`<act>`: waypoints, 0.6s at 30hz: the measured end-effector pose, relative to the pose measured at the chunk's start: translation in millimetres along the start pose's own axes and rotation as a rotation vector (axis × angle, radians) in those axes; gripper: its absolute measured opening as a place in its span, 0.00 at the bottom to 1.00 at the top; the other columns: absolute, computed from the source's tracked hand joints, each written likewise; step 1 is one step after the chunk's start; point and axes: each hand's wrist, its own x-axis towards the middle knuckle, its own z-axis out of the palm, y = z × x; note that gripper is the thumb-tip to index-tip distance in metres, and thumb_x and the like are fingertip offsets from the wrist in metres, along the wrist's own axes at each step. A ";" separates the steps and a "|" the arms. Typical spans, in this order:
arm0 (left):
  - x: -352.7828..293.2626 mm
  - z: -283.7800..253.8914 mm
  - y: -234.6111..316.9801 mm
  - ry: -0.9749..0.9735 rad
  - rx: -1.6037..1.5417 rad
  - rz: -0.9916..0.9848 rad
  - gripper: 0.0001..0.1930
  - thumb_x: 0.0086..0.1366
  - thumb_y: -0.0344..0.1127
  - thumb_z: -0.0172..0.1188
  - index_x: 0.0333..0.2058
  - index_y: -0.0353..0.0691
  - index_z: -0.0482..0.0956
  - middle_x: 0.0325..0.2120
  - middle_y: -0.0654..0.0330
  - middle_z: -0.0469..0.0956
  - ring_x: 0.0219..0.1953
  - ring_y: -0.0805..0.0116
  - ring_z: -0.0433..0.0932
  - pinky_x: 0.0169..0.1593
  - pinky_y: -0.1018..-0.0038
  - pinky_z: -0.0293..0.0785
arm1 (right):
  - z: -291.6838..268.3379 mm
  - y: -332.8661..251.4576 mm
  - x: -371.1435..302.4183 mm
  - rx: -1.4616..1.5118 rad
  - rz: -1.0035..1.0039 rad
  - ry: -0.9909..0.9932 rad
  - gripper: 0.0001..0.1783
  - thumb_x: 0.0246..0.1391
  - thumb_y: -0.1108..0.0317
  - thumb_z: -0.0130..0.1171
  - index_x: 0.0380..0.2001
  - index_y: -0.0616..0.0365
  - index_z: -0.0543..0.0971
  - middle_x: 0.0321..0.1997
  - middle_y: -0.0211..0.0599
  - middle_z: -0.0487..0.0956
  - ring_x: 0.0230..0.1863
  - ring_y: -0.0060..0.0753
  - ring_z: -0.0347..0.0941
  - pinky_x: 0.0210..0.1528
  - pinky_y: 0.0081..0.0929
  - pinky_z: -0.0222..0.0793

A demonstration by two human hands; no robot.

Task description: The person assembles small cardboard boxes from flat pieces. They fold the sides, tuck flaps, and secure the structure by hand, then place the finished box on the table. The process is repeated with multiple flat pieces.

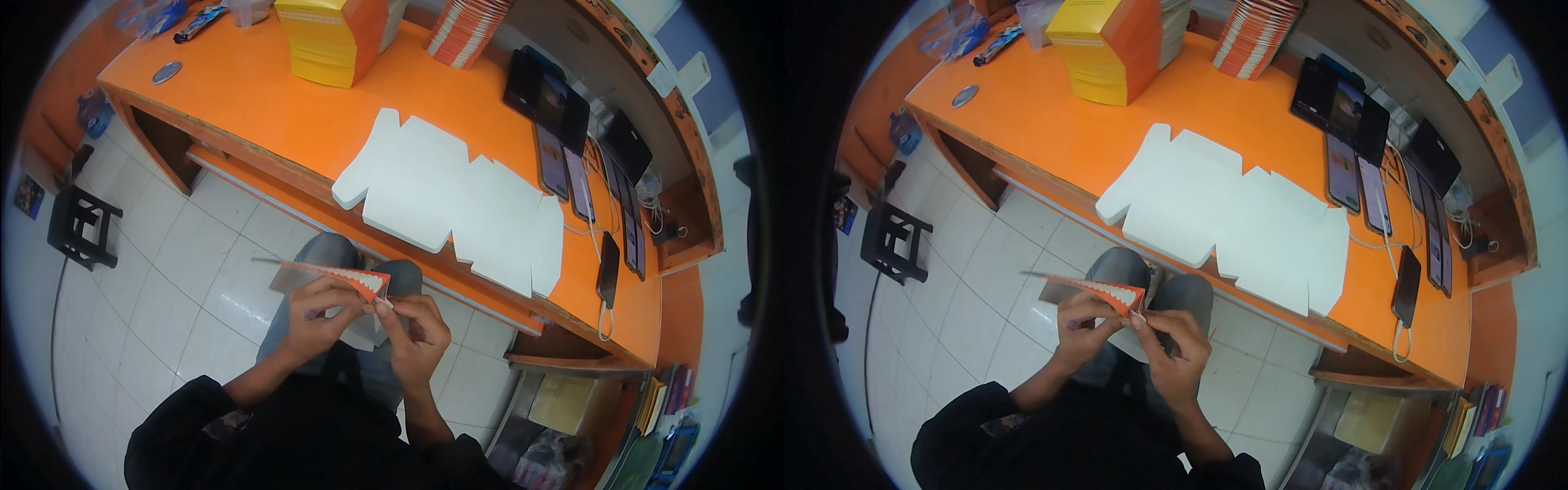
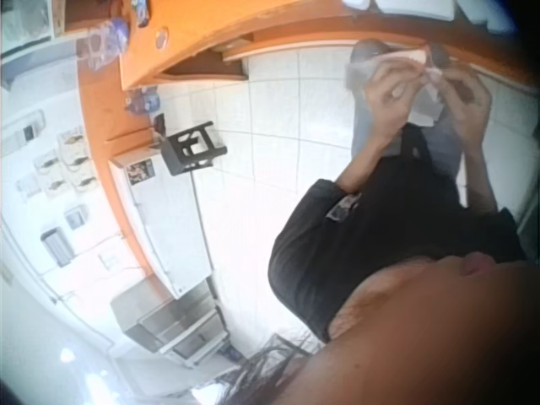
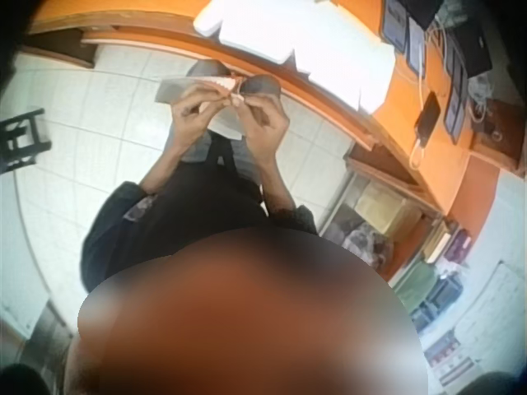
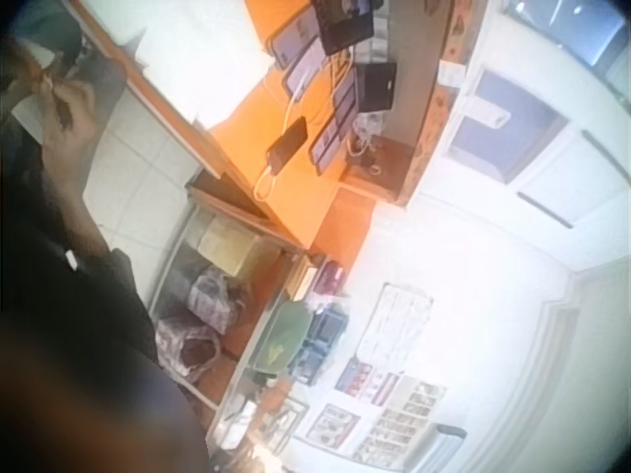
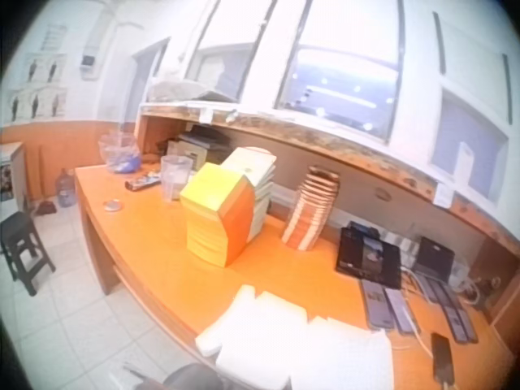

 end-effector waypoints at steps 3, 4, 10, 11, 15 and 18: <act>0.5 -5.9 15.2 -0.082 0.242 0.067 0.06 0.54 0.22 0.64 0.33 0.35 0.83 0.34 0.56 0.80 0.35 0.67 0.80 0.39 0.75 0.75 | -7.4 0.9 -0.2 0.104 0.065 -0.071 0.08 0.44 0.79 0.69 0.29 0.64 0.81 0.34 0.38 0.79 0.35 0.26 0.75 0.38 0.20 0.70; 0.8 -7.7 20.4 -0.134 0.222 0.061 0.06 0.55 0.22 0.63 0.33 0.34 0.83 0.34 0.56 0.79 0.35 0.67 0.80 0.39 0.75 0.75 | -10.6 1.8 0.0 0.174 0.072 -0.097 0.08 0.42 0.78 0.70 0.28 0.64 0.81 0.33 0.38 0.79 0.35 0.26 0.75 0.38 0.21 0.70; 4.4 -5.9 31.2 -0.267 0.083 -0.037 0.08 0.58 0.25 0.61 0.37 0.31 0.80 0.39 0.52 0.77 0.38 0.64 0.79 0.41 0.74 0.74 | -21.4 14.1 -0.2 0.062 -0.011 -0.239 0.12 0.37 0.77 0.74 0.23 0.62 0.77 0.32 0.36 0.77 0.33 0.27 0.74 0.38 0.24 0.70; 4.3 -5.3 30.7 -0.277 0.075 -0.022 0.10 0.58 0.26 0.62 0.39 0.31 0.79 0.40 0.52 0.76 0.39 0.64 0.79 0.42 0.74 0.74 | -22.3 14.2 -1.3 0.007 0.031 -0.224 0.13 0.37 0.76 0.74 0.23 0.62 0.76 0.31 0.36 0.76 0.32 0.28 0.74 0.37 0.23 0.70; -3.1 2.0 30.2 -0.277 0.058 0.027 0.16 0.56 0.27 0.64 0.44 0.33 0.76 0.43 0.51 0.73 0.43 0.65 0.77 0.45 0.74 0.73 | -20.3 5.0 -1.0 -0.157 -0.184 -0.194 0.15 0.40 0.80 0.71 0.30 0.60 0.75 0.33 0.34 0.73 0.36 0.23 0.72 0.39 0.21 0.69; -6.3 11.4 25.3 -0.142 -0.052 -0.027 0.17 0.57 0.24 0.63 0.46 0.34 0.74 0.43 0.52 0.72 0.42 0.68 0.76 0.47 0.75 0.72 | -16.3 -12.0 8.7 -0.116 -0.147 -0.326 0.17 0.43 0.79 0.69 0.37 0.62 0.75 0.33 0.36 0.73 0.38 0.26 0.75 0.41 0.23 0.72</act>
